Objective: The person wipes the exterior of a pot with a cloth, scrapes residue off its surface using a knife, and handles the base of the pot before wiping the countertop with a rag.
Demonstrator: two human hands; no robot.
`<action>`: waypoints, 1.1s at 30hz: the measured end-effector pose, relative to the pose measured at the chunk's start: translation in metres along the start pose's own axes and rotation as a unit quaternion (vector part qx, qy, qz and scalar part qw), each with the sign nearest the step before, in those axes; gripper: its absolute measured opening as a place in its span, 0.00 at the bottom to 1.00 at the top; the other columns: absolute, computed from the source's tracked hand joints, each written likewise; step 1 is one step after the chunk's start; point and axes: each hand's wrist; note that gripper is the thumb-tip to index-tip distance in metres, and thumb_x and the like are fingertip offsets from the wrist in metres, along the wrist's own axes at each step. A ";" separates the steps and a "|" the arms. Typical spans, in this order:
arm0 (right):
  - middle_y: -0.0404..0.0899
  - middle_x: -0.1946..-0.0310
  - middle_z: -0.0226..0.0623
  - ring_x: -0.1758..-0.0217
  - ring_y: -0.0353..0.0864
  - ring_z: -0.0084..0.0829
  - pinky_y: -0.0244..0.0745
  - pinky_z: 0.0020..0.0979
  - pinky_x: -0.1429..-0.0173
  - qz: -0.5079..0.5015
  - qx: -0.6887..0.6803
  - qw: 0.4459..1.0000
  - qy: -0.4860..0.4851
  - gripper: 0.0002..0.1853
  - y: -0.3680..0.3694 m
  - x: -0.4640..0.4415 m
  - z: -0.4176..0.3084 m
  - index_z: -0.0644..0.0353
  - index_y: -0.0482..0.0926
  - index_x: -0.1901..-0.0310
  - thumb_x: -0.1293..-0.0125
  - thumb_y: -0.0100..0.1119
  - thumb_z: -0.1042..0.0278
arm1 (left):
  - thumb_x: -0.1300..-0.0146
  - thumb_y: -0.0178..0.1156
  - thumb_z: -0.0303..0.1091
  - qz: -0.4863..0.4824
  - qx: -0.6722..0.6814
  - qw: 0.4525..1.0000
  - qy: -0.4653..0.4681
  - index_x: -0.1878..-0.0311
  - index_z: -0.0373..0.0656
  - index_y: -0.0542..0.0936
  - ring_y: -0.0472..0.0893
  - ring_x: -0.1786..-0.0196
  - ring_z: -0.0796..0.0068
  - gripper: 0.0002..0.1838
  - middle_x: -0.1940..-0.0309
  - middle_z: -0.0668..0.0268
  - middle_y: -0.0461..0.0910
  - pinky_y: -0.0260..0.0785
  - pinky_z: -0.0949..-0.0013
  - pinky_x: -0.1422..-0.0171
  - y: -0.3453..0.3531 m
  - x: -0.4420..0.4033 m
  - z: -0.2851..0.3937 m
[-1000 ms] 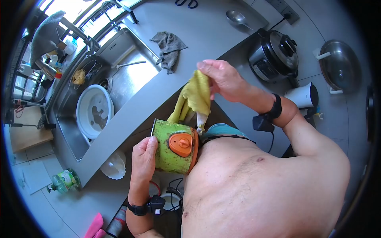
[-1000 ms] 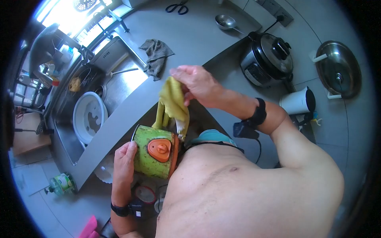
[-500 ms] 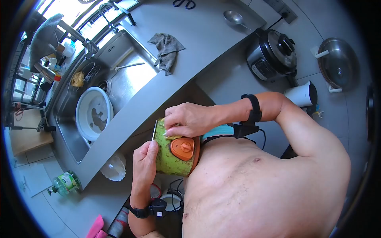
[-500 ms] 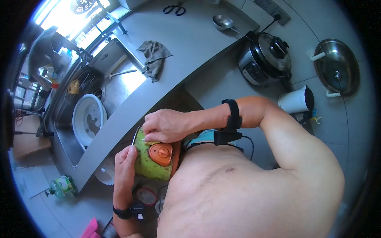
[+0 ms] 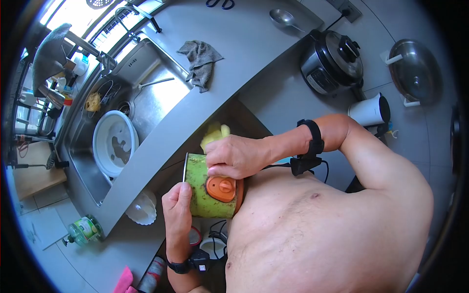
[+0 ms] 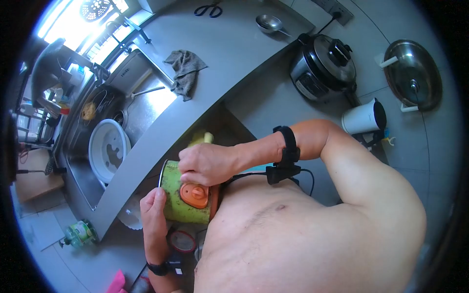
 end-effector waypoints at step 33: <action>0.85 0.60 0.37 0.61 0.87 0.30 0.83 0.32 0.70 -0.018 -0.392 0.834 0.389 0.15 -0.007 0.005 0.063 0.61 0.81 0.50 0.24 0.54 0.57 | 0.19 0.49 0.44 0.121 0.156 0.978 0.062 0.48 0.32 0.79 0.83 0.55 0.73 0.21 0.54 0.60 0.84 0.76 0.69 0.45 -0.042 0.036 -0.045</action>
Point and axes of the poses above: each hand's wrist, its own x-axis away from the middle knuckle, its own y-axis out of the palm, z = x × y
